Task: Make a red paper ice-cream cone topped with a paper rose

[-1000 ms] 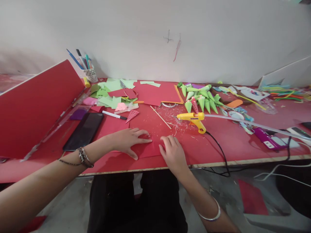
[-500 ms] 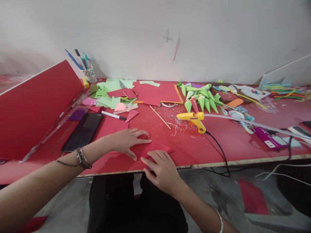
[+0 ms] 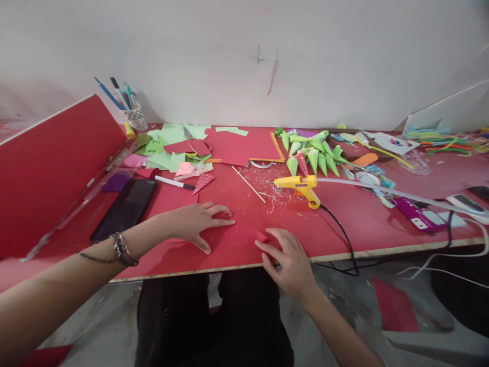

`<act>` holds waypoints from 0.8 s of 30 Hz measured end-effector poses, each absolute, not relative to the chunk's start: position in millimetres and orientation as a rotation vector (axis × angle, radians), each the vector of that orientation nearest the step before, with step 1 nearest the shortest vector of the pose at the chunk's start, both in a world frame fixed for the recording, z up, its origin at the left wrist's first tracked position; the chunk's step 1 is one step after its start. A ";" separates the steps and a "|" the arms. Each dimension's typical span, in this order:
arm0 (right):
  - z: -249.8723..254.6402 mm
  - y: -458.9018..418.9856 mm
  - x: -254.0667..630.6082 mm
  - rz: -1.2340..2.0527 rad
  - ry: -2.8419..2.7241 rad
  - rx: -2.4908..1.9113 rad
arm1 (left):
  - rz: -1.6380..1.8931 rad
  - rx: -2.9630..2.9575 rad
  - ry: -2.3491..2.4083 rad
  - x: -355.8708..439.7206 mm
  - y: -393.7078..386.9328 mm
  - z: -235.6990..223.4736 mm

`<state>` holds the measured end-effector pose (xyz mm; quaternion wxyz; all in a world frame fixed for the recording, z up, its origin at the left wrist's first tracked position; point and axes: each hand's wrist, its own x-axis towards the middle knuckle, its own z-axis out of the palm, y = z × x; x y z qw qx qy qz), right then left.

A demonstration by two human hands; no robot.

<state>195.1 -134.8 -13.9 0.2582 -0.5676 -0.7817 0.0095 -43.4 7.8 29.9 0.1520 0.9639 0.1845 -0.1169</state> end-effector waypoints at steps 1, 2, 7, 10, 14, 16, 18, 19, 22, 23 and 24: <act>-15.6 -136.0 199.3 0.008 -2.107 -1.552 | -0.322 2.769 0.527 -43.6 7.9 29.7; -17.1 -137.3 203.6 -0.006 -2.096 -1.567 | -0.308 2.768 0.524 -43.8 8.0 29.4; -21.5 -141.9 221.8 -0.055 -2.055 -1.634 | -0.275 2.720 0.539 -43.8 7.8 29.9; -19.8 -139.3 223.6 -0.003 -2.005 -1.661 | -0.273 2.705 0.562 -43.6 6.1 32.0; -13.1 -127.8 208.2 0.156 -1.931 -1.640 | -0.291 2.701 0.658 -45.2 1.1 34.8; -9.6 -120.7 195.5 0.232 -1.964 -1.602 | -0.312 2.675 0.717 -46.5 -3.5 35.0; -6.7 -114.4 182.9 0.289 -2.038 -1.579 | -0.303 2.633 0.769 -47.0 -10.5 33.9; -5.5 -111.7 177.4 0.308 -2.065 -1.580 | -0.274 2.613 0.794 -46.6 -15.0 32.8; -2.1 -106.2 166.1 0.345 -2.075 -1.590 | -0.059 2.573 0.878 -42.5 -31.4 28.6; -0.8 -105.1 164.3 0.359 -2.065 -1.574 | 0.046 2.562 0.911 -40.6 -37.2 27.1; 0.6 -104.2 163.4 0.373 -2.056 -1.549 | 0.151 2.551 0.934 -38.7 -42.6 25.8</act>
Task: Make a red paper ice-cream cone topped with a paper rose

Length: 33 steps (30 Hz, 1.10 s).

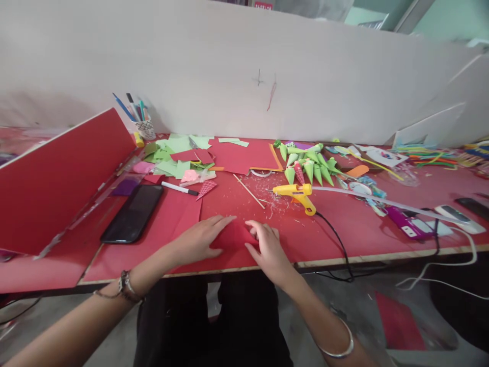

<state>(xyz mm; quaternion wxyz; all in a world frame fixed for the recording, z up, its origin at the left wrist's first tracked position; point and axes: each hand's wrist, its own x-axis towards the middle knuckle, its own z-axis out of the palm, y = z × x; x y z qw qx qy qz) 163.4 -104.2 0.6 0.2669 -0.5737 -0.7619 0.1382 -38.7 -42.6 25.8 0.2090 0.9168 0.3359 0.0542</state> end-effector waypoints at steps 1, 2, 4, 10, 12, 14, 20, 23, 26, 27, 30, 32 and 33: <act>2.1 -103.5 163.2 0.385 -2.055 -1.520 | 0.247 2.537 0.959 -37.0 -47.6 24.5; 3.5 -102.8 163.5 0.393 -2.063 -1.492 | 0.291 2.519 0.974 -35.8 -51.9 23.3; 5.5 -101.5 165.3 0.392 -2.108 -1.446 | 0.318 2.469 0.984 -35.3 -58.5 20.9; 3.4 -96.5 170.1 0.282 -2.128 -1.356 | 0.299 2.269 1.051 -43.7 -66.4 19.9; 4.7 -94.5 170.2 0.204 -2.085 -1.343 | 0.329 2.166 1.103 -46.4 -66.0 25.2; 8.8 -90.9 169.8 0.145 -2.047 -1.331 | 0.441 2.019 1.145 -48.2 -63.3 32.1; 24.5 -58.8 165.7 0.334 -1.826 -1.236 | 0.850 1.284 0.964 -50.1 -37.6 39.8; 30.3 -34.5 159.4 0.507 -1.724 -1.162 | 0.983 1.120 0.853 -51.5 -15.9 35.0; 36.8 -13.5 151.7 0.609 -1.588 -1.075 | 1.051 1.268 0.864 -53.1 7.2 31.5; 39.2 -7.7 149.5 0.653 -1.542 -1.059 | 1.050 1.338 0.876 -53.2 14.5 31.0; 45.3 7.3 145.1 0.802 -1.441 -1.066 | 1.019 1.476 0.951 -50.9 34.7 29.0; 46.8 16.4 143.1 0.872 -1.396 -1.083 | 1.032 1.493 0.996 -46.9 46.0 25.8; 46.3 20.9 141.9 0.896 -1.364 -1.082 | 1.054 1.493 1.009 -44.5 50.7 23.6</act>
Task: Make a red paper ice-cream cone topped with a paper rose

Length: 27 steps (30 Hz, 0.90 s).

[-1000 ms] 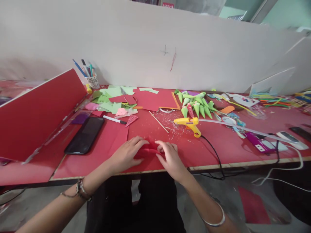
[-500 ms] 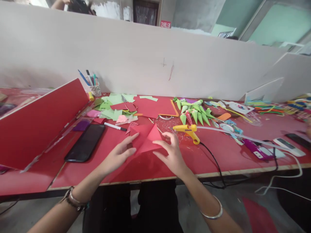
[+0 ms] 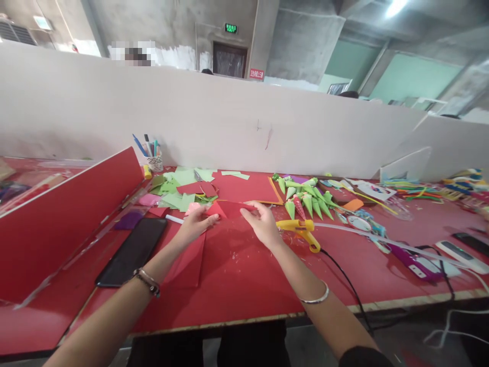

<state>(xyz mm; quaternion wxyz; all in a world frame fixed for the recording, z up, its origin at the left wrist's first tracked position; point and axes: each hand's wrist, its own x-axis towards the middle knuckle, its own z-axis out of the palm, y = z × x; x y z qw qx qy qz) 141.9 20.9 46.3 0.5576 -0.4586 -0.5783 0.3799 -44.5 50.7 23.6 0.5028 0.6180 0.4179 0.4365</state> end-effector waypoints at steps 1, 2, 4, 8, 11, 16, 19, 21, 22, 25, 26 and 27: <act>44.8 25.4 140.4 0.917 -1.322 -1.071 | 1.086 1.492 1.019 -41.9 54.6 21.1; 42.4 29.6 138.6 0.937 -1.268 -1.056 | 1.118 1.495 1.032 -39.5 57.8 18.5; 35.2 37.0 134.3 0.971 -1.142 -1.018 | 1.176 1.516 1.061 -35.8 61.4 13.7; 17.1 43.2 126.7 1.069 -0.933 -0.923 | 1.231 1.599 1.120 -34.5 60.1 8.5; 6.9 41.8 123.7 1.184 -0.890 -0.836 | 1.230 1.650 1.141 -35.5 56.1 8.6; -2.0 39.7 122.7 1.222 -0.924 -0.862 | 1.212 1.714 1.168 -36.4 52.1 11.0; -5.5 39.1 122.0 1.234 -0.912 -0.898 | 1.284 1.666 1.164 -37.4 51.7 10.8; -7.1 38.3 120.6 1.265 -0.916 -0.899 | 1.332 1.520 1.073 -36.7 51.5 9.5; -7.8 37.8 119.7 1.281 -0.920 -0.896 | 1.335 1.438 1.025 -35.9 51.2 8.4; -9.1 36.3 117.4 1.312 -0.931 -0.891 | 1.266 1.320 0.983 -32.1 49.5 4.1; -9.5 35.9 116.9 1.316 -0.935 -0.894 | 1.239 1.319 0.997 -30.9 48.8 2.4; -9.9 35.5 116.5 1.320 -0.941 -0.897 | 1.212 1.324 1.014 -30.2 48.1 0.7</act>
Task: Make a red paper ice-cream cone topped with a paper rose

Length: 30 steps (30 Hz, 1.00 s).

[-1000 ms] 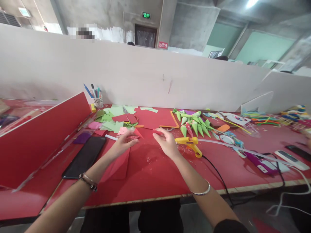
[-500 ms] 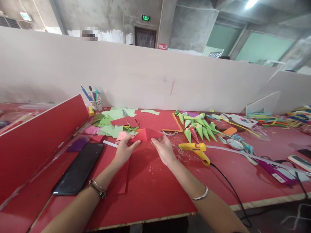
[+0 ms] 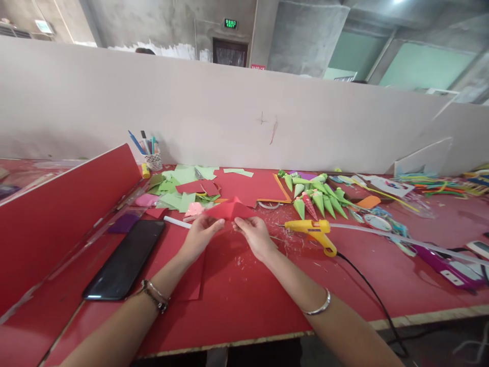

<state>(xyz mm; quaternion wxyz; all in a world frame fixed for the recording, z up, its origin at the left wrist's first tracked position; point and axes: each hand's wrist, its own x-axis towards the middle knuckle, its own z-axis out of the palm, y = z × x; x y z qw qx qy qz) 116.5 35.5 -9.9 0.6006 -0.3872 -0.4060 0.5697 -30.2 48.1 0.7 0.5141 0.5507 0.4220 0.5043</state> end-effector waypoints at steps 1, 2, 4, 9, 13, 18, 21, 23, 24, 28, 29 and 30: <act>-10.3 35.1 116.3 1.325 -0.949 -0.901 | 1.188 1.325 1.029 -29.8 47.6 -1.0; -10.6 34.8 116.0 1.329 -0.959 -0.905 | 1.167 1.321 1.042 -29.7 47.2 -2.7; -11.0 34.2 115.7 1.335 -0.976 -0.911 | 1.139 1.307 1.062 -30.5 47.2 -5.9; -11.3 33.4 115.1 1.322 -0.985 -0.913 | 1.123 1.281 1.059 -31.4 48.7 -12.1; -13.0 33.6 114.4 1.306 -1.006 -0.920 | 1.132 1.295 1.071 -30.7 50.0 -13.5; -14.4 35.0 114.8 1.272 -1.076 -0.951 | 1.135 1.373 1.130 -32.8 52.5 -9.2; -11.9 35.6 117.1 1.254 -1.144 -0.972 | 1.110 1.447 1.131 -35.6 53.6 -3.7; -9.4 35.5 119.1 1.253 -1.194 -0.980 | 1.079 1.506 1.133 -37.6 54.1 -0.2; -8.3 35.5 120.1 1.255 -1.217 -0.982 | 1.065 1.535 1.134 -38.4 54.2 1.2; -6.9 35.7 122.5 1.260 -1.292 -0.976 | 1.077 1.602 1.114 -37.2 52.5 4.4; -7.3 35.8 122.5 1.256 -1.314 -0.971 | 1.093 1.606 1.100 -35.9 51.7 4.6; -7.9 35.9 122.3 1.251 -1.338 -0.967 | 1.109 1.609 1.087 -34.5 50.7 4.6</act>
